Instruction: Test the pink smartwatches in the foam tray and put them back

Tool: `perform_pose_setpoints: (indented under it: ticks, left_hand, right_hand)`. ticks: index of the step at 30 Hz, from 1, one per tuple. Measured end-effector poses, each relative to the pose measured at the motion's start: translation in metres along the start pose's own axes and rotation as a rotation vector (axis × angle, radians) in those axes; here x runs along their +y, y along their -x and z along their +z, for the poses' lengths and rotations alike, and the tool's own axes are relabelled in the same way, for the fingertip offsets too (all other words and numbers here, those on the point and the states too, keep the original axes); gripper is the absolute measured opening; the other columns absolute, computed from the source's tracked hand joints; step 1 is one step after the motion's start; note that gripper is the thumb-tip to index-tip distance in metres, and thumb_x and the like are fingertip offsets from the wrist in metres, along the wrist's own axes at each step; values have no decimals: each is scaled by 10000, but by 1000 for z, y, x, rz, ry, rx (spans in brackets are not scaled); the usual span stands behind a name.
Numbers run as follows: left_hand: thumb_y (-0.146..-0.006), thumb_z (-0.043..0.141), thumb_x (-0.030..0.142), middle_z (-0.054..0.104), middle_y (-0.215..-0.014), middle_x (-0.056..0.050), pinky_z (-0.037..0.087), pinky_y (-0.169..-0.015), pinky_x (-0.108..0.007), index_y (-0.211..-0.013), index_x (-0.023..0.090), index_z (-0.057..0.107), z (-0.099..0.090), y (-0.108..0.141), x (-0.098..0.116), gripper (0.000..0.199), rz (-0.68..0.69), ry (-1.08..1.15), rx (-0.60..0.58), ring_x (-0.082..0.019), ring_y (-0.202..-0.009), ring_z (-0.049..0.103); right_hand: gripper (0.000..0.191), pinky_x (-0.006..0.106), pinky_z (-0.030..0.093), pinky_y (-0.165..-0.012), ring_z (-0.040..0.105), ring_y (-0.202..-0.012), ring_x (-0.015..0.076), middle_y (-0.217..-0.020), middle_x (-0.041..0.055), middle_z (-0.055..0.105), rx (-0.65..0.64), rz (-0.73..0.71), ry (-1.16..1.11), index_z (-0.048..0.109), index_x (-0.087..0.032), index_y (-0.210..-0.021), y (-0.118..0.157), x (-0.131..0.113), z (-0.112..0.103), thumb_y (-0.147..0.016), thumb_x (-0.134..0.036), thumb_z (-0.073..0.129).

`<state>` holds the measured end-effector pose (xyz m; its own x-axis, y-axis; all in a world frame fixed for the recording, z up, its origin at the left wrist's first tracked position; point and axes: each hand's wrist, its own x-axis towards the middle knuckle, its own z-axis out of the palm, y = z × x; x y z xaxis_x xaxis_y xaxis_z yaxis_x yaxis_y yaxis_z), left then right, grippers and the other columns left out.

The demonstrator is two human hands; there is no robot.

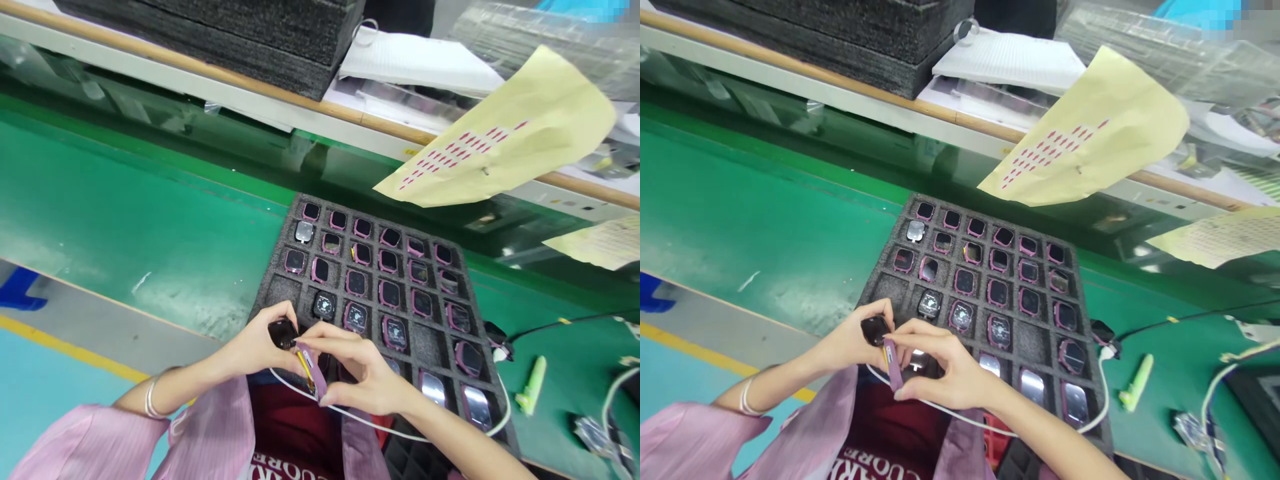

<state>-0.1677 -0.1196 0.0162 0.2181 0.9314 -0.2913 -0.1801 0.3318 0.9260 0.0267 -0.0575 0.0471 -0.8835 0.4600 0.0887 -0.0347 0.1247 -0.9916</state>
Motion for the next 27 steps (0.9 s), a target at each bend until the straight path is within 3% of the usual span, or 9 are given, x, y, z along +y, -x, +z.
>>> perform_pose_setpoints:
  ticks: [4,7,10,13,17,19,21,24,27]
  left_hand:
    - [-547,854,235,466,-680,85,309,-579,-194,-755,185,422,3,1,-3,481,57,-21,-7,-87,-636,396]
    - [-625,816,264,471,-667,88,315,-550,-187,-792,194,418,7,-1,-4,437,65,-22,43,-76,-600,407]
    - [-734,738,308,469,-609,110,269,-441,-175,-862,214,393,8,-4,-4,380,-40,45,26,-48,-458,349]
    - [-717,760,261,545,-700,82,278,-388,-167,-884,200,426,4,-6,0,379,-143,152,-80,-24,-411,364]
    - [-738,746,188,662,-965,-56,503,-673,-233,-999,140,554,-3,-7,4,328,-115,298,-131,-101,-715,617]
    - [-777,720,213,679,-1032,-108,501,-854,-305,-1058,118,593,-5,-7,4,323,-99,332,-135,-162,-890,653]
    - [-817,685,244,690,-1029,-126,485,-911,-329,-1062,102,622,-5,-8,2,290,-82,321,-127,-188,-939,659]
    - [-837,663,257,695,-942,-93,521,-749,-264,-1048,109,633,-4,-8,0,260,-59,283,-106,-138,-767,654]
    - [-806,698,262,670,-915,-42,449,-534,-186,-1097,149,600,2,-8,1,328,-21,262,-44,-55,-555,533]
  right_hand:
    - [505,389,466,-844,583,-932,219,-1015,120,623,13,5,-57,636,-184,-1222,4,3,3,-768,-371,753]
    - [470,348,488,-788,596,-888,203,-1026,108,620,98,115,-257,659,-194,-1188,5,11,8,-760,-359,759]
    - [349,304,499,-679,600,-735,167,-912,85,659,253,245,-582,699,-184,-1093,1,19,10,-794,-361,720]
    - [276,290,486,-664,580,-702,161,-871,100,677,358,293,-727,726,-142,-982,-5,19,-1,-808,-354,694]
    - [255,267,473,-628,570,-718,157,-932,103,675,417,274,-792,731,-150,-932,-8,13,-24,-782,-354,701]
    - [254,267,474,-632,575,-730,157,-933,96,675,394,289,-821,727,-156,-942,-8,13,-29,-777,-348,701]
    - [250,264,472,-627,577,-720,150,-923,88,676,358,296,-827,722,-155,-959,-9,15,-30,-778,-327,703]
    - [274,263,474,-614,586,-701,146,-905,89,682,320,282,-779,716,-142,-986,-10,18,-26,-783,-327,710]
    - [340,287,496,-669,626,-759,167,-948,92,693,341,272,-647,699,-159,-1055,-8,20,-21,-762,-327,744]
